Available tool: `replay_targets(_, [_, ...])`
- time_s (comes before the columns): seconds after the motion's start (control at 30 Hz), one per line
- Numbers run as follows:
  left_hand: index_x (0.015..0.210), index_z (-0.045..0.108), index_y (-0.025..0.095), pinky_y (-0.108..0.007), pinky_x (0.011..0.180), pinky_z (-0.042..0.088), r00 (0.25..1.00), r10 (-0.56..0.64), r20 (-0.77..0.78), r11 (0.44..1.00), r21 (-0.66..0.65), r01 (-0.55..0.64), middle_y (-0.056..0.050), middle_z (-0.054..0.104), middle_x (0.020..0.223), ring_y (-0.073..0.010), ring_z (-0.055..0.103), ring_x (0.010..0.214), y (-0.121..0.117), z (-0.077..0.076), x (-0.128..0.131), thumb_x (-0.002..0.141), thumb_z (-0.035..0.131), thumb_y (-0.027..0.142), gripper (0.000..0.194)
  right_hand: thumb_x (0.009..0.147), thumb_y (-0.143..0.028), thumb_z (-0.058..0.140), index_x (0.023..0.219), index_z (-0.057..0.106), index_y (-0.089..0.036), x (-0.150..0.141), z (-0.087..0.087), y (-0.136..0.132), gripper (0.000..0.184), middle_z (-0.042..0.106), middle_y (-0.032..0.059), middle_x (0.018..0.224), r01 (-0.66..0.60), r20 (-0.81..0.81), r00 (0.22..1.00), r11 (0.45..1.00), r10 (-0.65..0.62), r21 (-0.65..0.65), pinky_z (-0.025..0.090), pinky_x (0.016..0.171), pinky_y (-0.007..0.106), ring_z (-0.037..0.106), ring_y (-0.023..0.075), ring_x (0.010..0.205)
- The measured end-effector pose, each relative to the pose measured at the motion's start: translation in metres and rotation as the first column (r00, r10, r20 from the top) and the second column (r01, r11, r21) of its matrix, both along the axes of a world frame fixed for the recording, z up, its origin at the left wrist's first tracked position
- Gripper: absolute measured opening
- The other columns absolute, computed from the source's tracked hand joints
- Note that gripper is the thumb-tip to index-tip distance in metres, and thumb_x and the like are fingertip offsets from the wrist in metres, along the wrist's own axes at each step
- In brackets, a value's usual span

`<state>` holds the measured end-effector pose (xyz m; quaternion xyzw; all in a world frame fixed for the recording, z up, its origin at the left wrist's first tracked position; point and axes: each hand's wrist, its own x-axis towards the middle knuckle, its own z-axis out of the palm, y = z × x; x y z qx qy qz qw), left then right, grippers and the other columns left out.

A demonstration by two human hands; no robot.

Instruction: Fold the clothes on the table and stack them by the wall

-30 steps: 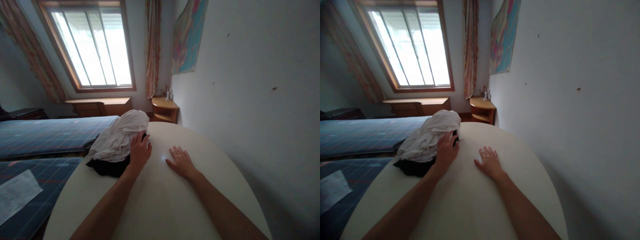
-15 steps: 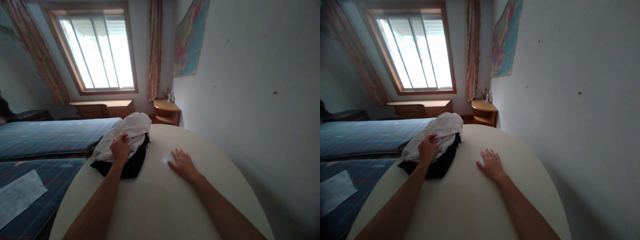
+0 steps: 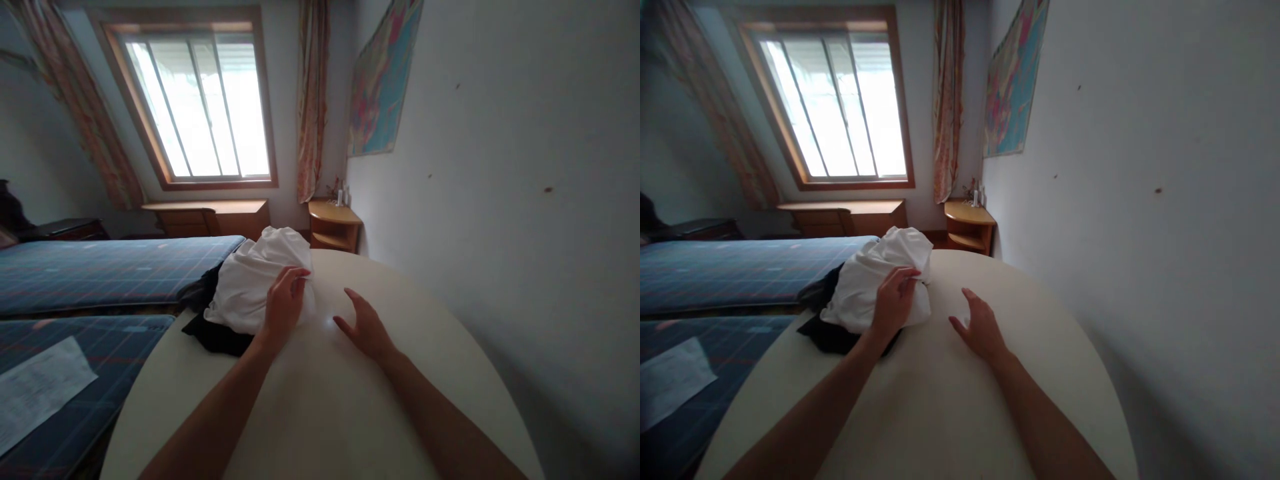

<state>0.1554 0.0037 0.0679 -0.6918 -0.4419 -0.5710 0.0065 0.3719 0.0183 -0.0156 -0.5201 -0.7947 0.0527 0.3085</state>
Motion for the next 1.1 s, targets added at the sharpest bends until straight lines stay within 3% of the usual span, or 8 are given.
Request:
replay_targets(0.17, [0.099, 0.067, 0.023, -0.027, 0.088, 0.05, 0.965, -0.233, -0.118, 0.964, -0.156, 0.214, -0.003, 0.068, 0.102, -0.0161, 0.065, 0.095, -0.007, -0.014, 0.019, 0.095, 0.047, 0.018, 0.021, 0.089, -0.056, 0.055, 0.157, 0.017, -0.018, 0.001, 0.015, -0.011, 0.087, 0.029, 0.0136, 0.159, -0.083, -0.069, 0.993, 0.981, 0.097, 0.175, 0.029, 0.117, 0.046, 0.029, 0.0258, 0.145])
replay_targets(0.3, [0.101, 0.068, 0.023, -0.027, 0.089, 0.049, 0.839, -0.477, -0.262, 0.864, -0.314, 0.394, -0.004, 0.07, 0.105, -0.0161, 0.065, 0.095, -0.012, -0.022, 0.025, 0.096, 0.048, 0.019, 0.022, 0.091, -0.051, 0.055, 0.142, 0.048, -0.021, 0.003, 0.019, -0.015, 0.06, 0.034, 0.0101, 0.157, -0.17, 0.034, 0.985, 0.962, 0.167, 0.215, 0.029, 0.117, 0.046, 0.027, 0.0254, 0.146])
replay_targets(0.4, [0.105, 0.068, 0.024, -0.027, 0.088, 0.049, 0.761, -0.56, -0.328, 0.804, -0.438, 0.403, -0.004, 0.07, 0.107, -0.0178, 0.065, 0.097, -0.014, -0.024, 0.026, 0.095, 0.051, 0.023, 0.02, 0.092, -0.044, 0.055, 0.114, 0.067, -0.023, 0.004, 0.016, -0.011, 0.032, 0.049, 0.0083, 0.147, -0.193, 0.095, 0.979, 0.965, 0.179, 0.177, 0.028, 0.116, 0.048, 0.031, 0.0265, 0.144])
replay_targets(0.6, [0.12, 0.06, 0.025, -0.035, 0.099, 0.047, 0.889, -0.287, -0.358, 0.921, -0.358, 0.153, -0.006, 0.064, 0.122, -0.0222, 0.062, 0.11, -0.002, -0.015, 0.002, 0.094, 0.054, 0.031, 0.028, 0.094, -0.053, 0.047, 0.096, 0.066, -0.021, 0.012, 0.019, -0.004, 0.036, 0.072, 0.0104, 0.105, -0.004, -0.184, 0.983, 0.999, 0.011, 0.04, 0.046, 0.096, 0.042, 0.065, 0.0268, 0.103])
replay_targets(0.73, [0.132, 0.053, 0.017, -0.049, 0.114, 0.032, 0.867, -0.061, -0.495, 0.924, -0.356, -0.138, -0.017, 0.048, 0.145, -0.0324, 0.04, 0.137, 0.008, -0.019, -0.025, 0.09, 0.059, 0.037, 0.048, 0.091, -0.063, 0.042, 0.107, 0.06, -0.02, 0.03, 0.023, 0.003, 0.048, 0.072, 0.0069, 0.089, 0.105, -0.494, 0.856, 0.987, -0.152, -0.121, 0.051, 0.067, 0.033, 0.067, 0.0222, 0.07])
replay_targets(0.9, [0.137, 0.051, 0.024, -0.062, 0.116, 0.014, 0.747, 0.07, -0.661, 0.904, -0.275, -0.328, -0.014, 0.033, 0.157, -0.0398, 0.018, 0.147, 0.01, -0.027, -0.036, 0.076, 0.073, 0.033, 0.065, 0.085, -0.056, 0.049, 0.112, 0.059, -0.017, 0.065, 0.016, 0.017, 0.048, 0.071, 0.0105, 0.092, 0.146, -0.631, 0.748, 0.979, -0.205, -0.145, 0.053, 0.067, 0.035, 0.068, 0.0241, 0.077])
replay_targets(0.97, [0.125, 0.061, 0.027, -0.061, 0.116, 0.016, 0.741, 0.147, -0.656, 0.902, -0.219, -0.373, -0.01, 0.046, 0.15, -0.0385, 0.027, 0.144, 0.01, -0.024, -0.035, 0.079, 0.069, 0.022, 0.047, 0.083, -0.048, 0.051, 0.108, 0.063, -0.017, 0.073, 0.017, 0.017, 0.041, 0.07, 0.0135, 0.102, 0.193, -0.578, 0.785, 0.974, -0.224, -0.115, 0.055, 0.074, 0.038, 0.067, 0.0262, 0.088])
replay_targets(1.1, [0.099, 0.068, 0.026, -0.048, 0.099, 0.045, 0.815, 0.195, -0.545, 0.892, -0.246, -0.379, -0.008, 0.071, 0.111, -0.0317, 0.061, 0.114, 0.011, -0.012, -0.031, 0.091, 0.054, 0.021, 0.017, 0.084, -0.029, 0.041, 0.106, 0.068, -0.019, 0.066, 0.034, 0.002, 0.036, 0.069, 0.0113, 0.113, 0.254, -0.425, 0.881, 0.966, -0.207, 0.055, 0.051, 0.091, 0.04, 0.063, 0.026, 0.106])
